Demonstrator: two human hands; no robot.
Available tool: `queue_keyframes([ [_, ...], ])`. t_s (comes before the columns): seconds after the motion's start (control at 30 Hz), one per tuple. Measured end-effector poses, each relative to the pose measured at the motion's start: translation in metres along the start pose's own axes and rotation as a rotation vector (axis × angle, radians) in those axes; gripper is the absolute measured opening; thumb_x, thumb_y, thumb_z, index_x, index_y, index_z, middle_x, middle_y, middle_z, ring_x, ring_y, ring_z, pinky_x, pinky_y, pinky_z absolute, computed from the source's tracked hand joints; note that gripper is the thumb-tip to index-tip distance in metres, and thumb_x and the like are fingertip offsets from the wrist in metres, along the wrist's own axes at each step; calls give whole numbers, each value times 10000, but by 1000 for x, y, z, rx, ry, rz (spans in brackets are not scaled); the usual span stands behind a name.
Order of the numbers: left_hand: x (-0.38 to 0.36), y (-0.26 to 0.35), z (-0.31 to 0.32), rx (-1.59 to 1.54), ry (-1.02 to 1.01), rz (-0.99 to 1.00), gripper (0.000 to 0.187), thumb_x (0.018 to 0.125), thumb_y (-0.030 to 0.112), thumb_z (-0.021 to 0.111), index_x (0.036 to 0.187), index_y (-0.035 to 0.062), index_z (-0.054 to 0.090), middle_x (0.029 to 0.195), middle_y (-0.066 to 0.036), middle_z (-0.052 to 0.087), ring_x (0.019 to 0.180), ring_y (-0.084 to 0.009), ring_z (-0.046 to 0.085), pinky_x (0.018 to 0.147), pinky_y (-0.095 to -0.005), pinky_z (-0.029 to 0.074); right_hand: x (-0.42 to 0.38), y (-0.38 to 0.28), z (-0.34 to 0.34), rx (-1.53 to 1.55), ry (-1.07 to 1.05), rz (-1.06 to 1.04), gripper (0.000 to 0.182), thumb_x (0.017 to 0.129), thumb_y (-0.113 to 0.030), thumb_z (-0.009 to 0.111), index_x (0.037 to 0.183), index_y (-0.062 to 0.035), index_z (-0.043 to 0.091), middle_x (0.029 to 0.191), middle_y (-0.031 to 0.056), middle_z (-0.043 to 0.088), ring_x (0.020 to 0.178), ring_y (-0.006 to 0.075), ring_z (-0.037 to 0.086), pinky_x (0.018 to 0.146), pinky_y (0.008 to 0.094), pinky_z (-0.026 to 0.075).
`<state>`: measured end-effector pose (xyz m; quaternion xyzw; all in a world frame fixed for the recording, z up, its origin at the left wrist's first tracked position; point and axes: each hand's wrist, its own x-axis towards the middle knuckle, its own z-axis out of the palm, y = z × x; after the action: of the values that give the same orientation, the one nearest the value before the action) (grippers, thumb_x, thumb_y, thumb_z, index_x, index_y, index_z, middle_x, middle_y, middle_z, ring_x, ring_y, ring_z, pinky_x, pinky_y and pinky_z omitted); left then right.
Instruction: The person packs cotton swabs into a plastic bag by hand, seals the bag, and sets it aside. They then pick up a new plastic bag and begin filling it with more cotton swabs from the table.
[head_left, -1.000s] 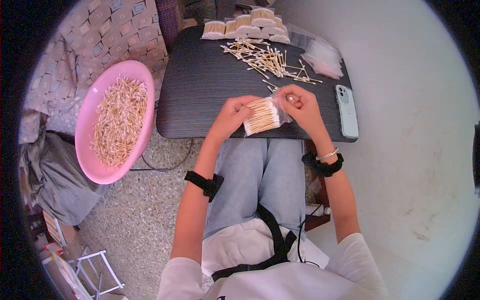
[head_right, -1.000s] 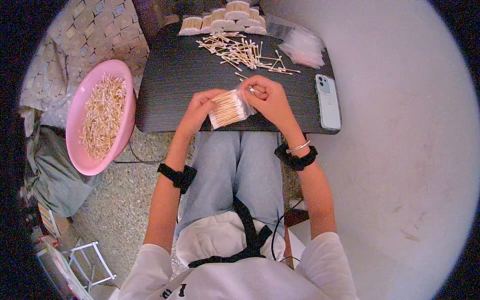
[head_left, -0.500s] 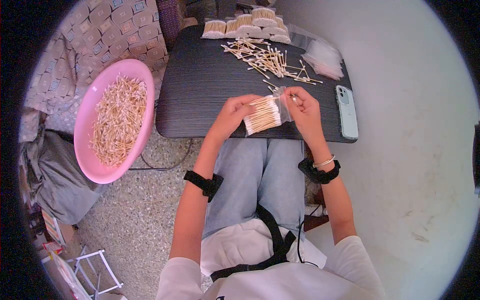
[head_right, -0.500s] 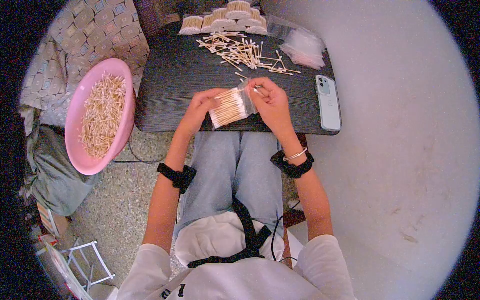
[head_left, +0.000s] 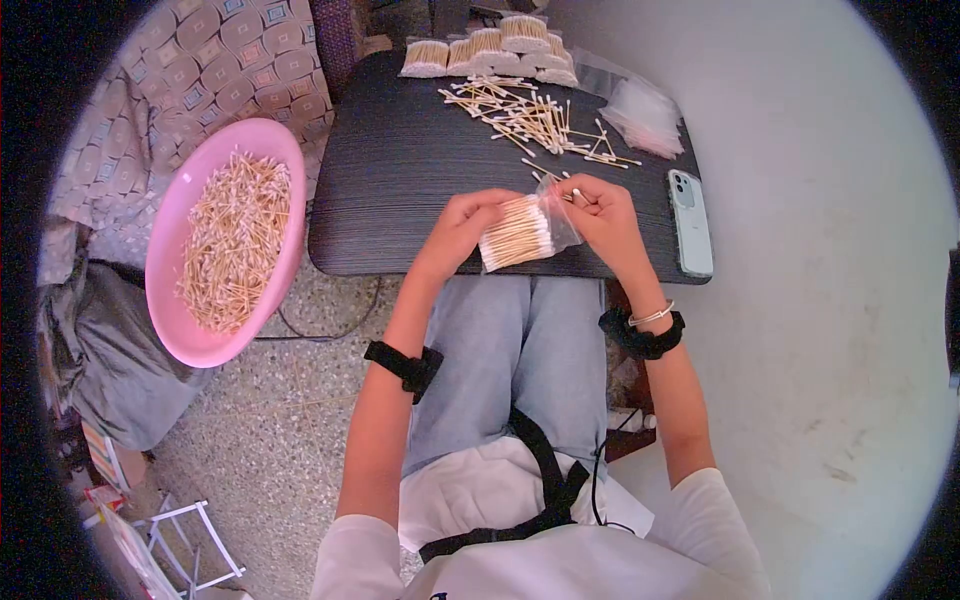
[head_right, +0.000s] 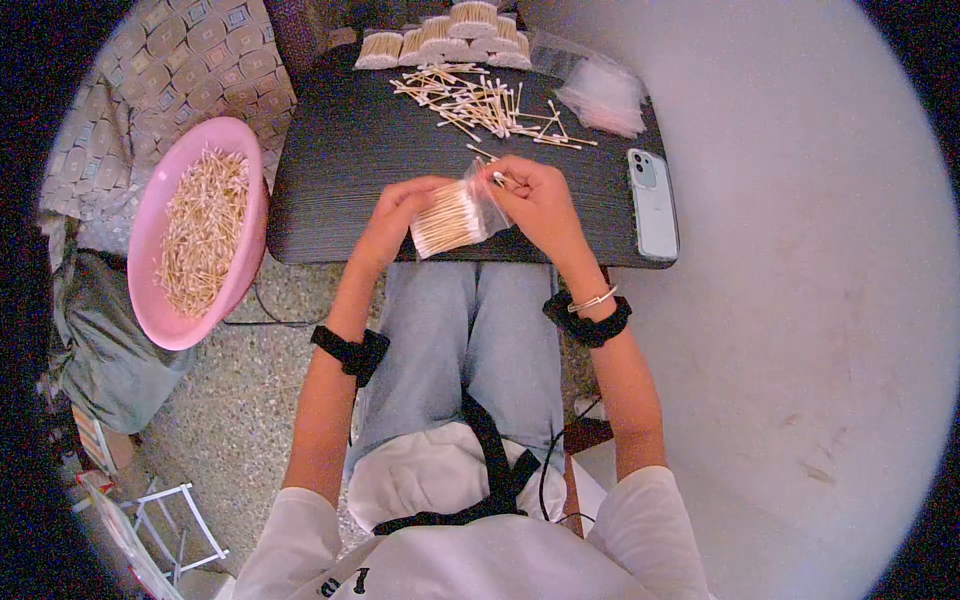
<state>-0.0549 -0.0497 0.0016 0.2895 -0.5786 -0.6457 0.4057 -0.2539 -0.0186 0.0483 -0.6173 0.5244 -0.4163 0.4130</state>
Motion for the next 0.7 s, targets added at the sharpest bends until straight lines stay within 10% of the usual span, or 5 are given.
queue_keyframes([
  [0.7,6,-12,3,167,181,76,247,914,173,481,985,-11,630,840,-27,643,779,-63,546,724,-229,452,-28,2,23,-306,19,-96,323,862,-104,522,1182,-100,571,765,71,624,604,79,496,558,255,428],
])
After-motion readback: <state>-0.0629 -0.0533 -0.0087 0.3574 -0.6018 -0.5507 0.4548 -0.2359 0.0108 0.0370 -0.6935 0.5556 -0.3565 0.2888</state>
